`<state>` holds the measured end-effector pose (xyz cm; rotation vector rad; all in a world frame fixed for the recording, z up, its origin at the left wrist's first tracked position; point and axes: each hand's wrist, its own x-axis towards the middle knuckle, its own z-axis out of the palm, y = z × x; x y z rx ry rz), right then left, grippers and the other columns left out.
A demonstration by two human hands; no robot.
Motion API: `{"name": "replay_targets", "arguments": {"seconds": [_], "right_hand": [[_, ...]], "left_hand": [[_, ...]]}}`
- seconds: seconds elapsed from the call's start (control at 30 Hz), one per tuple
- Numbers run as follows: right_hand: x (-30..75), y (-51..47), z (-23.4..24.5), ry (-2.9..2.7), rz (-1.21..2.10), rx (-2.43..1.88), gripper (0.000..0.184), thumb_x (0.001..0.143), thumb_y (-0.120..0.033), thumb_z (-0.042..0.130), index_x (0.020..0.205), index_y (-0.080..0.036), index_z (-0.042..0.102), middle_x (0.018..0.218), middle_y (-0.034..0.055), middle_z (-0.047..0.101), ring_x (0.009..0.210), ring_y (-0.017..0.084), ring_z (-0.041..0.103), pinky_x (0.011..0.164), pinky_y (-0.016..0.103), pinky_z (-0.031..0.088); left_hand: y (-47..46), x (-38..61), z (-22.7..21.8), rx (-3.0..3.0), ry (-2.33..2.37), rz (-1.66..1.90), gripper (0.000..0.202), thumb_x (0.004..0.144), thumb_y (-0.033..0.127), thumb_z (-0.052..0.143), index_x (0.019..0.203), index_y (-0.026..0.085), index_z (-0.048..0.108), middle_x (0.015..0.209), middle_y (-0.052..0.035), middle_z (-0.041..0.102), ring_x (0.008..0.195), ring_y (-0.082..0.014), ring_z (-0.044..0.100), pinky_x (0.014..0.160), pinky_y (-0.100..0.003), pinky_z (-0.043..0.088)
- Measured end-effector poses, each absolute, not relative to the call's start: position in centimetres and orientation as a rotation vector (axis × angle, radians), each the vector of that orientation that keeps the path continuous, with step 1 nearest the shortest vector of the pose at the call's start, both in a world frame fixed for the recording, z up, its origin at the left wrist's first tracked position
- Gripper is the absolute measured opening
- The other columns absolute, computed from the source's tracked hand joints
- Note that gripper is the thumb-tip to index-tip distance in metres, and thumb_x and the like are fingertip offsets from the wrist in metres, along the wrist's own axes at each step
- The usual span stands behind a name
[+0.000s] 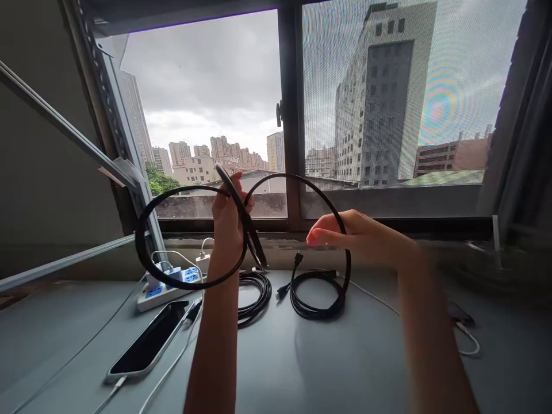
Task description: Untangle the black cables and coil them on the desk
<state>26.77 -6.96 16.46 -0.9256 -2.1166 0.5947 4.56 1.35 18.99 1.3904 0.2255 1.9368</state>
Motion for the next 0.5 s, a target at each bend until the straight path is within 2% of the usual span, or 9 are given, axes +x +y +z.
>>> {"name": "replay_targets", "arguments": {"seconds": [0.07,0.1,0.17,0.27,0.33,0.43,0.5], "right_hand": [[26.6,-7.6,16.8,-2.049,0.656,-0.867,0.037,0.089,-0.051,0.05,0.083,-0.017,0.063,0.074,0.0038,0.068,0.069,0.014,0.065,0.061,0.022,0.049],[26.6,-7.8,17.0,-1.958,0.681,-0.85,0.037,0.09,-0.051,0.05,0.082,-0.016,0.061,0.068,0.003,0.067,0.061,0.013,0.064,0.055,0.021,0.047],[26.8,-8.2,17.3,-1.738,0.698,-0.814,0.034,0.088,-0.051,0.053,0.088,-0.018,0.061,0.062,0.0005,0.063,0.049,0.011,0.06,0.042,0.018,0.042],[27.5,-8.6,17.7,-1.471,0.692,-0.75,0.034,0.081,-0.05,0.064,0.1,-0.021,0.064,0.061,-0.0025,0.059,0.038,0.008,0.052,0.032,0.016,0.035],[28.0,-9.1,18.1,-1.303,0.665,-0.718,0.035,0.077,-0.047,0.068,0.103,-0.023,0.066,0.06,-0.0036,0.057,0.033,0.006,0.045,0.027,0.016,0.026],[29.0,-9.9,18.4,-1.034,0.612,-0.688,0.027,0.08,-0.037,0.064,0.104,-0.025,0.067,0.063,-0.0023,0.055,0.03,0.003,0.034,0.024,0.019,0.01],[29.8,-10.1,18.4,-0.936,0.569,-0.661,0.024,0.082,-0.033,0.062,0.105,-0.024,0.067,0.068,0.0001,0.055,0.031,0.003,0.031,0.026,0.024,0.005]], "left_hand": [[1.4,4.5,18.9,1.434,0.281,1.964,0.029,0.067,0.043,0.076,0.086,0.024,0.068,0.058,0.0046,0.045,0.048,-0.0052,0.044,0.041,-0.02,0.031],[1.4,4.4,18.9,1.463,0.331,1.973,0.031,0.067,0.046,0.075,0.088,0.024,0.069,0.058,0.0042,0.047,0.049,-0.0058,0.046,0.042,-0.02,0.033],[1.4,4.2,18.9,1.549,0.451,1.987,0.036,0.071,0.052,0.069,0.093,0.025,0.069,0.061,0.0032,0.053,0.051,-0.0071,0.049,0.043,-0.02,0.037],[1.1,3.7,19.1,1.715,0.599,2.044,0.043,0.073,0.06,0.062,0.092,0.022,0.071,0.063,0.0017,0.058,0.05,-0.0077,0.05,0.044,-0.021,0.04],[0.9,3.2,19.3,1.763,0.692,2.087,0.043,0.072,0.058,0.064,0.087,0.019,0.072,0.052,0.0028,0.055,0.043,-0.0066,0.044,0.039,-0.021,0.033],[0.4,2.1,19.6,1.759,0.869,2.12,0.033,0.073,0.048,0.069,0.085,0.017,0.074,0.035,0.0068,0.042,0.032,-0.0044,0.032,0.036,-0.022,0.021],[0.3,1.4,19.7,1.807,0.969,2.126,0.03,0.072,0.045,0.07,0.083,0.018,0.075,0.032,0.0069,0.04,0.032,-0.0046,0.032,0.037,-0.022,0.02]]}}
